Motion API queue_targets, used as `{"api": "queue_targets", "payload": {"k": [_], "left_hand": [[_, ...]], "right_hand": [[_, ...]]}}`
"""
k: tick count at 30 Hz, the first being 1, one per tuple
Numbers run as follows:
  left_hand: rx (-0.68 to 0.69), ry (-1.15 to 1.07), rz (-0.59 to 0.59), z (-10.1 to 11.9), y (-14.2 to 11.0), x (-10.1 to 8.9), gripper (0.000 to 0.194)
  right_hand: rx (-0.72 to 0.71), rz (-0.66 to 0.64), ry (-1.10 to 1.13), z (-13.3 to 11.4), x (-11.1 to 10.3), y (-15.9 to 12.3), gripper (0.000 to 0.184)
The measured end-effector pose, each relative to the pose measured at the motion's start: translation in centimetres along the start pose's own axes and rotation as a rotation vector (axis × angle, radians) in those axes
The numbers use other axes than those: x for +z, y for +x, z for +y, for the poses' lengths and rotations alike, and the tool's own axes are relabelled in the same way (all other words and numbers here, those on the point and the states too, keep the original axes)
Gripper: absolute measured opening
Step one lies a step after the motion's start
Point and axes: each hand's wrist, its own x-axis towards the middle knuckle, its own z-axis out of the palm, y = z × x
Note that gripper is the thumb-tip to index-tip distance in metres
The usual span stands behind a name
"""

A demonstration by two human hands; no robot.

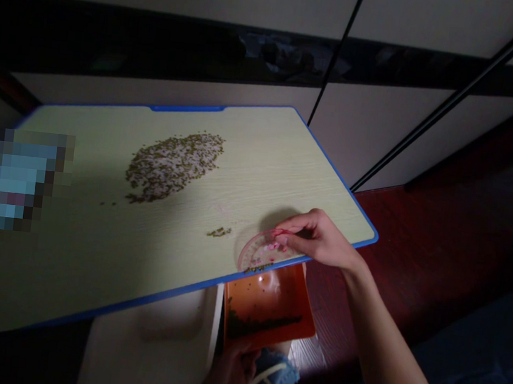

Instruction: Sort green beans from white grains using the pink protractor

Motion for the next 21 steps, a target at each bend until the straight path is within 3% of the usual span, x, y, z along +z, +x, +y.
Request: {"api": "queue_targets", "payload": {"k": [21], "left_hand": [[0.005,-0.007,-0.002,0.04,-0.02,0.1,0.009]], "right_hand": [[-0.025,-0.009,0.047,0.08,0.0,-0.31,0.015]]}}
